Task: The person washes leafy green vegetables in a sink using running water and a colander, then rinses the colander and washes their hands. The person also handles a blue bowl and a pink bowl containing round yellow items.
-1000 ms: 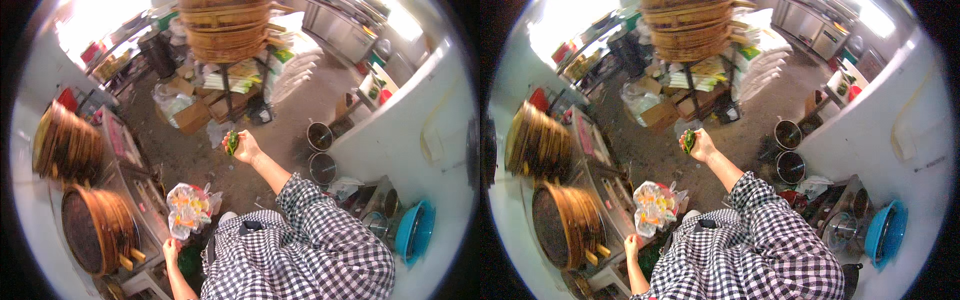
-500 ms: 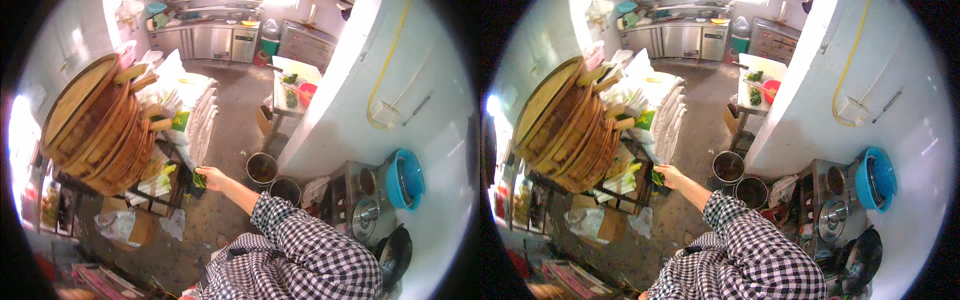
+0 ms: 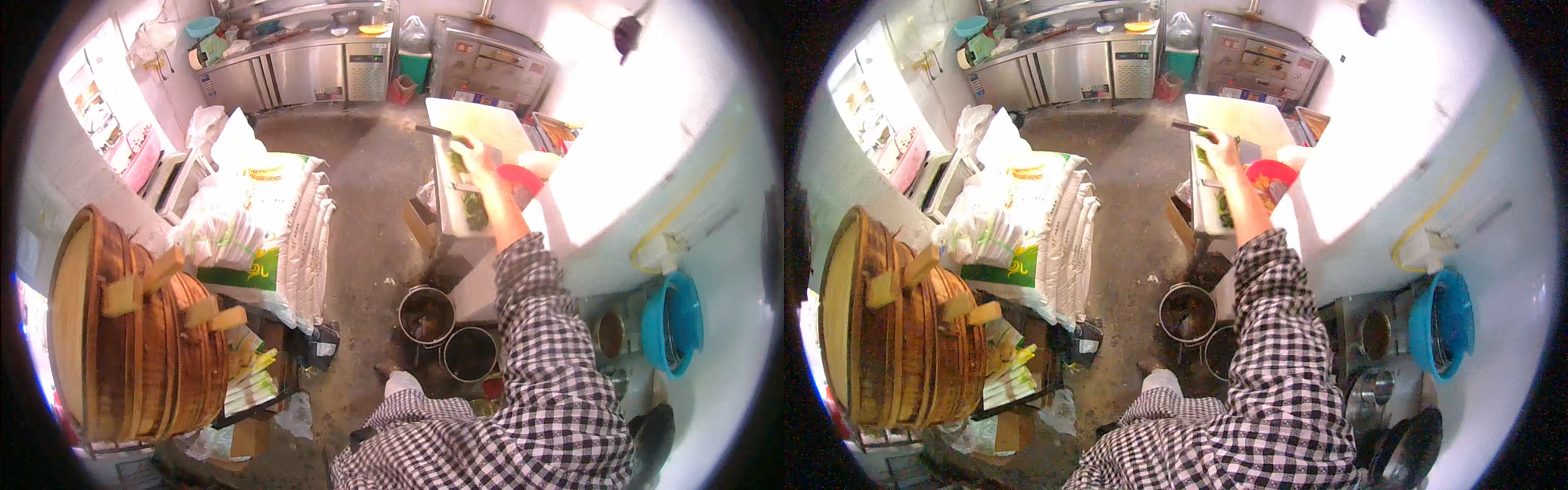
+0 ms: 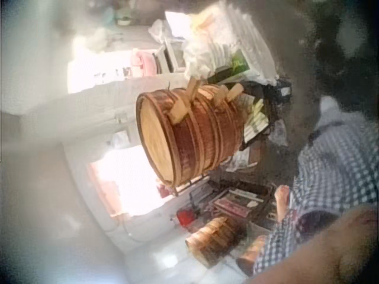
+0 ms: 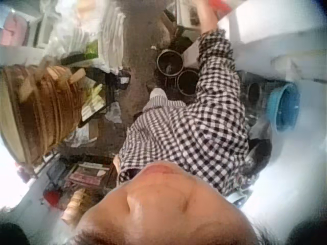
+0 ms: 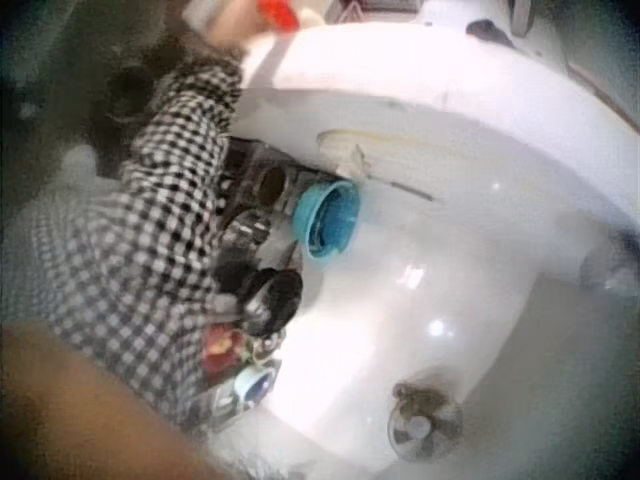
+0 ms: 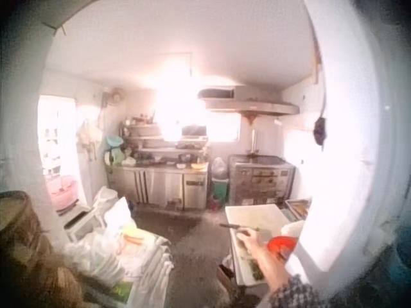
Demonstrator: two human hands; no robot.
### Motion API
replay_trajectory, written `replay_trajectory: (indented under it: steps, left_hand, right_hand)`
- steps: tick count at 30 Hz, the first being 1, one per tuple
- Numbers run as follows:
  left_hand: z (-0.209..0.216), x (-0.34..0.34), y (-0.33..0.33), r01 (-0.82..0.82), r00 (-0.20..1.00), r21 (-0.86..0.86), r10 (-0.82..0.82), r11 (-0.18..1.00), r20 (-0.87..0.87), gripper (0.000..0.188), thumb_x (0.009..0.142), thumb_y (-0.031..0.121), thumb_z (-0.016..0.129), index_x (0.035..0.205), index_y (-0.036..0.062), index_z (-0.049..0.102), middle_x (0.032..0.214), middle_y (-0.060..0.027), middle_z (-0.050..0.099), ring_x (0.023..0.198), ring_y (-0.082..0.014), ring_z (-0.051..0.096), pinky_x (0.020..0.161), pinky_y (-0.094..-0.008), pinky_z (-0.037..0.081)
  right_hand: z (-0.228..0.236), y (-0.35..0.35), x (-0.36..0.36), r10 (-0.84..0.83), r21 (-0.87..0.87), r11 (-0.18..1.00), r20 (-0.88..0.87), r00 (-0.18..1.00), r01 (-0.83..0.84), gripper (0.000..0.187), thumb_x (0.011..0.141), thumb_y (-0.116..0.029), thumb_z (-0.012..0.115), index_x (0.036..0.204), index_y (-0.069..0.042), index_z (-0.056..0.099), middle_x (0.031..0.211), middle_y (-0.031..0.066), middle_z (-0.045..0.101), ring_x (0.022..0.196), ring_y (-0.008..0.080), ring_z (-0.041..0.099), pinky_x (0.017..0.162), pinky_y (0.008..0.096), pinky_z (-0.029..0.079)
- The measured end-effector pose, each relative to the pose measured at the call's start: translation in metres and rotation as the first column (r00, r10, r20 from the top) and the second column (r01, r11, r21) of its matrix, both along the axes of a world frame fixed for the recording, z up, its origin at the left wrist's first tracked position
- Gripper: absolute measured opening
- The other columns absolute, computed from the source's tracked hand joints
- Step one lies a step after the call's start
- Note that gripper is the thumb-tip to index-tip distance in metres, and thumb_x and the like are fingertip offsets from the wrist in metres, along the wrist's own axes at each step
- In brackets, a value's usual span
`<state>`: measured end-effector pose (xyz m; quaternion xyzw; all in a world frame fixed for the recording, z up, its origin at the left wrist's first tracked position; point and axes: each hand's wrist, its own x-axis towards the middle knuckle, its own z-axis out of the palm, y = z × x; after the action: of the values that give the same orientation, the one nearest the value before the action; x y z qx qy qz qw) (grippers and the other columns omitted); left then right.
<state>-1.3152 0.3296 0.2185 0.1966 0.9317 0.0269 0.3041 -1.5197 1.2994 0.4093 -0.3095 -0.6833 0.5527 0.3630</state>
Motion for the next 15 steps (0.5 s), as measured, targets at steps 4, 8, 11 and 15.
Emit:
replay_trajectory:
  steps: [4,8,11,15]
  left_hand:
    - [-0.001,-0.003,0.041,-0.622,0.763,0.068,0.584,0.78,0.277,0.015,0.085,0.02,0.054,0.084,0.0091,0.064,0.09,-0.0116,0.064,0.081,-0.0278,0.062,0.069,-0.0414,0.051]
    - [-0.014,0.005,0.061,-0.994,0.085,0.101,0.87,0.041,0.485,0.017,0.088,0.019,0.051,0.081,0.0073,0.062,0.078,-0.0115,0.062,0.069,-0.0262,0.062,0.058,-0.0407,0.051]
    - [-0.02,0.037,0.06,-0.933,-0.216,0.123,0.801,-0.337,0.559,0.02,0.091,0.019,0.049,0.079,0.0058,0.06,0.069,-0.0114,0.061,0.06,-0.0249,0.062,0.05,-0.0402,0.051]
    - [-0.026,0.092,0.075,-0.802,-0.356,0.195,0.714,-0.565,0.602,0.011,0.089,0.012,0.059,0.097,0.0045,0.056,0.081,-0.014,0.062,0.064,-0.0287,0.063,0.052,-0.044,0.052]
  right_hand:
    - [-0.048,0.1,-0.003,-0.29,0.555,0.831,0.364,0.885,0.044,0.037,0.079,-0.025,0.072,0.109,-0.004,0.067,0.103,0.0206,0.069,0.099,0.0354,0.065,0.086,0.0409,0.051]
    - [-0.108,0.134,0.003,-0.338,0.534,0.714,0.829,0.445,-0.453,0.039,0.077,-0.029,0.07,0.107,-0.003,0.067,0.105,0.0207,0.067,0.096,0.0372,0.065,0.082,0.0446,0.052]
    - [-0.121,0.142,-0.01,-0.179,0.257,0.8,0.965,0.193,-0.542,0.04,0.082,-0.041,0.065,0.083,-0.002,0.072,0.085,0.021,0.069,0.076,0.035,0.067,0.066,0.0467,0.051]
    - [-0.107,0.154,-0.041,-0.169,0.148,0.892,0.985,-0.012,-0.428,0.055,0.089,-0.048,0.053,0.104,0.005,0.061,0.105,0.0261,0.06,0.093,0.0376,0.06,0.08,0.0513,0.045]
